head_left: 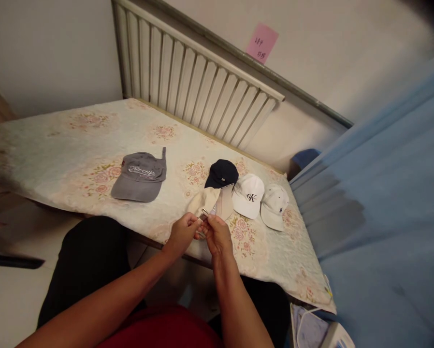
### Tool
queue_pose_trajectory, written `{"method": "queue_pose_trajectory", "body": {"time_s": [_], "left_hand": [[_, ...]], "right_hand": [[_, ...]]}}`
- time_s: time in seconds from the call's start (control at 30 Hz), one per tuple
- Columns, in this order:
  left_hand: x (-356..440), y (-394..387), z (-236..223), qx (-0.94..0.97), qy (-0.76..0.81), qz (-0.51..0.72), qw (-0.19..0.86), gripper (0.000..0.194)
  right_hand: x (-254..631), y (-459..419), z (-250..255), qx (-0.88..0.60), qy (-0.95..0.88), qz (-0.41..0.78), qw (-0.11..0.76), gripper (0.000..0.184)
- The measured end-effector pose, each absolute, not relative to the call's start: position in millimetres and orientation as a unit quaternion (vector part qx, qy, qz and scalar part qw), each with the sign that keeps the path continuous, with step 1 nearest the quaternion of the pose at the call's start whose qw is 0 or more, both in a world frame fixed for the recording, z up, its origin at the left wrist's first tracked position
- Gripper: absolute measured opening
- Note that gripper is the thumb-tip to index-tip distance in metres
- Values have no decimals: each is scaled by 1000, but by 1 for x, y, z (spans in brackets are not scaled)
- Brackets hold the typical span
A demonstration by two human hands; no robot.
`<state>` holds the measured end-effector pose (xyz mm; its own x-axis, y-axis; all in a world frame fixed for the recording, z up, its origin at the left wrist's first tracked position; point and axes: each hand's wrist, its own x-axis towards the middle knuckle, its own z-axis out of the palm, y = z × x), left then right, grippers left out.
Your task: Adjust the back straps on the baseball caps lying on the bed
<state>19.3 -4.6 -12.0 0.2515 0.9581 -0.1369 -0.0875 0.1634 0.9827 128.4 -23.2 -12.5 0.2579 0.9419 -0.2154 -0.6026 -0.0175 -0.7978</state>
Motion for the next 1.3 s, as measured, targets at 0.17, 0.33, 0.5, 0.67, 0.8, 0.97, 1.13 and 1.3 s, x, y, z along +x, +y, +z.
{"method": "queue_pose_trajectory", "body": {"time_s": [0.17, 0.33, 0.5, 0.67, 0.8, 0.97, 1.13, 1.3], "left_hand": [[19, -3, -11, 477, 452, 424, 623, 22], [17, -8, -9, 489, 427, 419, 635, 24], [11, -11, -18, 548, 376, 390, 638, 23], [9, -11, -30, 569, 417, 386, 594, 16], [12, -11, -30, 558, 433, 395, 588, 18], [16, -10, -26, 540, 457, 406, 579, 18], [15, -9, -20, 523, 488, 416, 561, 19], [16, -8, -19, 504, 508, 435, 547, 21]], "right_hand": [[124, -24, -8, -424, -204, 577, 667, 25], [125, -25, -7, -445, -212, 549, 675, 25], [129, -25, -9, -453, -201, 532, 687, 24], [126, -26, -8, -450, -187, 526, 697, 25], [124, -26, -8, -458, -197, 517, 696, 27], [124, -27, -10, -475, -206, 510, 687, 25], [123, -29, -16, -478, -224, 513, 677, 25], [119, -30, -22, -506, -250, 489, 665, 25]]}}
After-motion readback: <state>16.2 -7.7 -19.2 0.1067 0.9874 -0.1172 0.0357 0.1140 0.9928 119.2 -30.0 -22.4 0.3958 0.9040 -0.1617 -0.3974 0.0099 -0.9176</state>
